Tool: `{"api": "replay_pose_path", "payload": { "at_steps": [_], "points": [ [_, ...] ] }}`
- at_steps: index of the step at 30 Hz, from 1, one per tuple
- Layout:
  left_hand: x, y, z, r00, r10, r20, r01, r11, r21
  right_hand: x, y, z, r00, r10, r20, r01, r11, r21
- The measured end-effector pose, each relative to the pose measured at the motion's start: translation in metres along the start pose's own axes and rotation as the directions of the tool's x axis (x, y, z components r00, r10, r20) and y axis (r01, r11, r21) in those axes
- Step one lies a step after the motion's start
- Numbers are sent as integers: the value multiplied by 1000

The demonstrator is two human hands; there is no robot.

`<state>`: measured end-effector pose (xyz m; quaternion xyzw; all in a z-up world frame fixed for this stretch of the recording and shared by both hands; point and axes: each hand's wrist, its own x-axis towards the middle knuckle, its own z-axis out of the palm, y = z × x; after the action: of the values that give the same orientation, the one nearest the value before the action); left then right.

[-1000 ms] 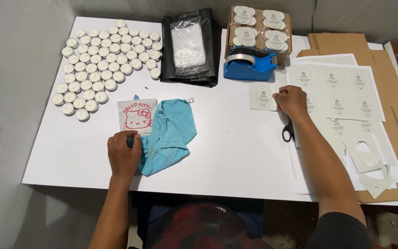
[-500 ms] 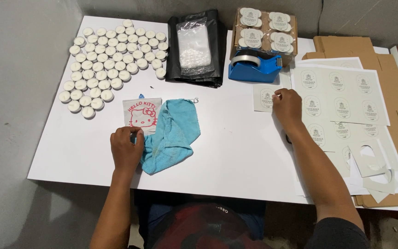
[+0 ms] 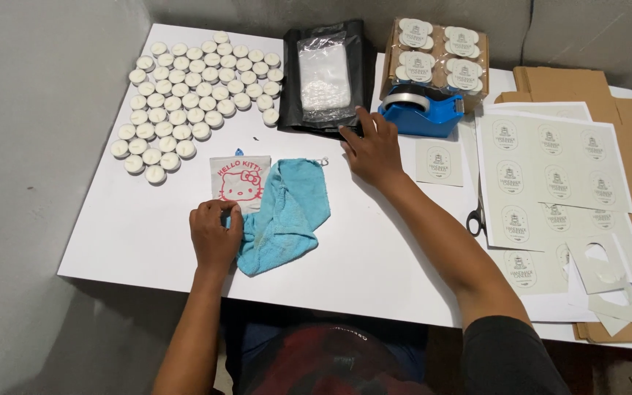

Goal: Cutting individual circular labels from a printed sheet with scissors and cleaning tealight candles with a cloth.

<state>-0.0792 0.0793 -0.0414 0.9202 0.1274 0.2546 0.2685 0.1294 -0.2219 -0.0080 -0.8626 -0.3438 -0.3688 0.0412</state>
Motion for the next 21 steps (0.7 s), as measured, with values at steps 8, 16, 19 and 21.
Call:
{"api": "replay_pose_path", "payload": {
  "at_steps": [8, 16, 19, 21],
  "points": [
    [1, -2, 2, 999, -43, 12, 43, 999, -18, 37, -13, 7, 799, 218, 560, -248, 968, -23],
    [3, 2, -2, 998, -58, 16, 59, 997, -43, 48, -7, 43, 788, 278, 549, -265, 958, -105],
    [3, 1, -2, 998, -50, 23, 51, 998, -47, 42, 0, 63, 860, 252, 443, -222, 968, -119],
    [3, 1, -2, 997, -69, 28, 71, 996, -59, 37, 7, 78, 972, 130, 194, -96, 980, -173]
  ]
}}
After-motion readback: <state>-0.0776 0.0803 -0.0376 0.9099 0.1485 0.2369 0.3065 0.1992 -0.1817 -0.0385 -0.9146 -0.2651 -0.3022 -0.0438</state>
